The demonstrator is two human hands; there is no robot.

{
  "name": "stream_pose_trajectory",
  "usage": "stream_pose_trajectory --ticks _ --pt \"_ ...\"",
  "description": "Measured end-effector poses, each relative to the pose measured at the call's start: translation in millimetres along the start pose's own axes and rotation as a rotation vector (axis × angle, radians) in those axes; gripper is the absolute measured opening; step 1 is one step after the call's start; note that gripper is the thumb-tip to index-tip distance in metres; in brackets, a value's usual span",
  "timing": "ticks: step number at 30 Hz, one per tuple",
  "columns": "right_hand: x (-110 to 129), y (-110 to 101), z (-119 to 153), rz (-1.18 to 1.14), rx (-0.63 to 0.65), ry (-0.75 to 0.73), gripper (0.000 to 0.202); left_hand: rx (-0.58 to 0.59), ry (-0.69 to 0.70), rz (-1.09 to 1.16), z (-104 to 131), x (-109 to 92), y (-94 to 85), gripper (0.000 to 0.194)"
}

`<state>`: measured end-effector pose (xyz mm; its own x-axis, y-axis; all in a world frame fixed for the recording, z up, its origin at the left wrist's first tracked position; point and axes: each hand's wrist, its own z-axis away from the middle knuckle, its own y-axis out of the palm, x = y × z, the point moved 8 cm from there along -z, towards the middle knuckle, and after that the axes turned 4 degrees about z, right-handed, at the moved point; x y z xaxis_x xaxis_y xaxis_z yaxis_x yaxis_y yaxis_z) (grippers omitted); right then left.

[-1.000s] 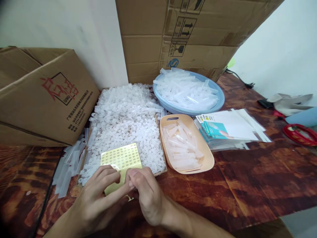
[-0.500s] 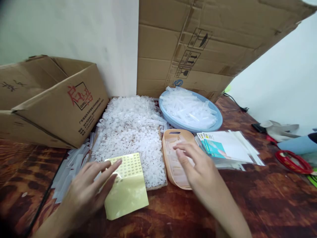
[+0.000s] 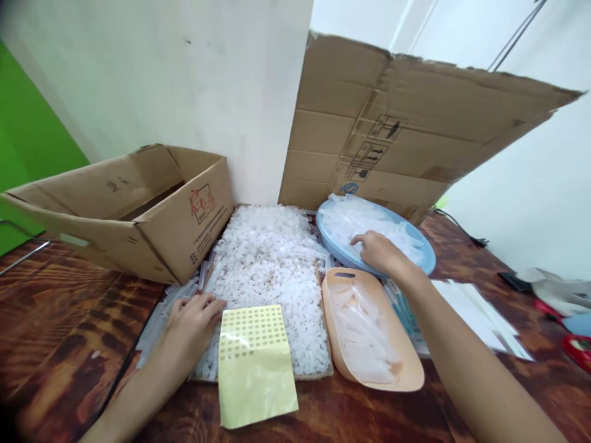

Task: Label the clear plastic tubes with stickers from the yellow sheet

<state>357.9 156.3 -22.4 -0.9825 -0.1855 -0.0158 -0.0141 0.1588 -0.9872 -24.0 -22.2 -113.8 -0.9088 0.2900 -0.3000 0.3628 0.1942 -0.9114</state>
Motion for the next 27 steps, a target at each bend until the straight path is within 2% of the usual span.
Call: stream_pose_trajectory --ticks 3,5,7,9,10,13,17,20,23,27 --pt "8.7 -26.1 21.4 0.023 -0.180 0.013 0.040 -0.004 -0.020 0.037 -2.6 0.9 0.9 0.026" --pt "25.4 -47.0 48.0 0.023 -0.299 0.002 0.036 -0.005 -0.030 0.066 -3.6 2.4 2.8 0.029" --pt "53.2 -63.4 81.4 -0.008 -0.391 -0.032 0.029 -0.010 -0.039 0.097 -4.2 3.8 4.8 0.033" --pt "88.9 -80.0 120.0 -0.142 -0.573 -0.114 0.017 -0.013 -0.039 0.125 -4.7 4.2 6.3 0.033" --pt "108.3 -82.4 136.4 -0.194 -0.619 -0.167 0.012 -0.014 -0.036 0.138 -5.1 3.8 6.6 0.033" --pt "160.4 -72.5 167.0 -0.347 -0.639 -0.322 0.013 -0.016 -0.017 0.166 -6.1 1.4 4.2 0.032" --pt "202.2 -38.3 169.3 -0.557 -0.484 -0.438 0.020 -0.073 0.013 0.205 -6.1 -2.3 -8.9 0.025" --pt "216.1 -14.2 165.9 -0.610 -0.376 -0.453 0.032 -0.148 0.059 0.270 -3.6 -6.7 -22.2 0.020" --pt "223.1 2.2 170.0 -0.602 -0.320 -0.461 0.042 -0.211 0.129 0.443 -0.4 -15.6 -34.9 0.017" --pt "223.3 16.1 175.9 -0.652 -0.278 -0.399 0.030 -0.228 0.198 0.617 1.3 -30.6 -45.2 0.020"
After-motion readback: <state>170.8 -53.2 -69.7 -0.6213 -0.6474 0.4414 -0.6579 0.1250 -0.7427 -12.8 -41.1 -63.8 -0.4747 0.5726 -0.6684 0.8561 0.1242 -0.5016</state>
